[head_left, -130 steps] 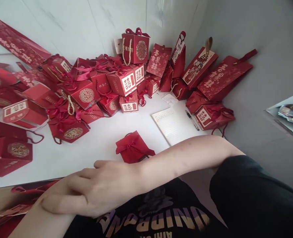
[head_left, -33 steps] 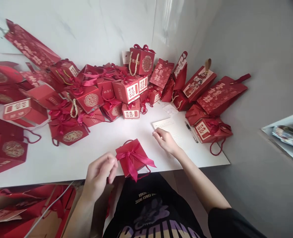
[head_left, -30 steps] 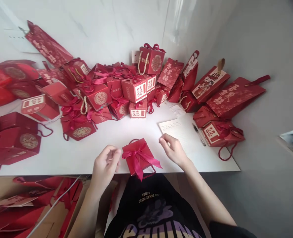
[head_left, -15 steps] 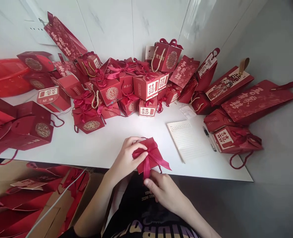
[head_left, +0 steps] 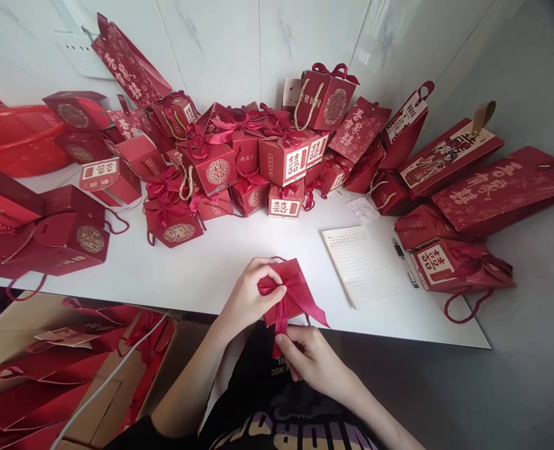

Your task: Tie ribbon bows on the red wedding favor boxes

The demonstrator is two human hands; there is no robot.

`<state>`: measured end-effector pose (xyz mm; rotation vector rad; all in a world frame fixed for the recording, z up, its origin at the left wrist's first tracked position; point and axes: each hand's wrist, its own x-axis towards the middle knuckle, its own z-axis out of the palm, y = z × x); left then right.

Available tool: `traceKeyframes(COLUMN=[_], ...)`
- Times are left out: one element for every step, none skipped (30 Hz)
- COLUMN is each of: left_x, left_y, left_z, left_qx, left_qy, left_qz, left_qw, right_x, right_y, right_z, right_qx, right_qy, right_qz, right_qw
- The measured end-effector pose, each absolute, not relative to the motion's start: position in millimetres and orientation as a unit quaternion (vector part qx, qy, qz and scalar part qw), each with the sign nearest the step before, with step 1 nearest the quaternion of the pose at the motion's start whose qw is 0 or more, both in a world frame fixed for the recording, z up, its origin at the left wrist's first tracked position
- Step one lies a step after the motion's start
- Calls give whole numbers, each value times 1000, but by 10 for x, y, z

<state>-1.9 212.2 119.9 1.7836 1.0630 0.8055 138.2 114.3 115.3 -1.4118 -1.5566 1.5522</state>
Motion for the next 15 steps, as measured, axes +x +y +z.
traceKeyframes(left_x=[-12,-6,-2,0,1,0,-1,-3,-4,-5,-4,-3,0,2,5], left_y=[2121,2121,2121,2122,2122,2123,2122,2121,2119,2117,2114,2112,2111,2111,2112], left_z=[1198,1197,1198,1199,1201,1202,1203,1202,1200,1197,1193,1190,1186,1184,1183], left_qx=[717,716,714,713,713,713,713,714,715,716,716,716,716,715,715], left_qy=[431,435,438,442,444,446,446,445,444,443,443,443,444,444,444], left_qz=[324,323,321,320,319,318,317,315,314,312,310,310,310,311,311], left_qw=[442,441,441,440,439,439,438,439,439,440,441,441,441,441,441], right_x=[1365,1348,1335,1325,1321,1322,1327,1334,1342,1348,1349,1344,1333,1318,1302], right_y=[1140,1138,1137,1137,1137,1138,1137,1135,1133,1129,1125,1121,1116,1112,1107], right_z=[1147,1144,1144,1148,1153,1161,1170,1178,1183,1184,1180,1172,1161,1150,1142], right_qx=[-519,-517,-515,-514,-513,-512,-511,-511,-510,-510,-510,-509,-509,-509,-507], right_qy=[-578,-585,-593,-601,-609,-616,-623,-629,-635,-643,-649,-654,-657,-658,-657], right_qz=[571,566,558,550,542,534,527,520,511,501,491,483,479,477,480], right_qw=[264,266,267,269,270,271,271,272,274,276,279,281,283,284,284])
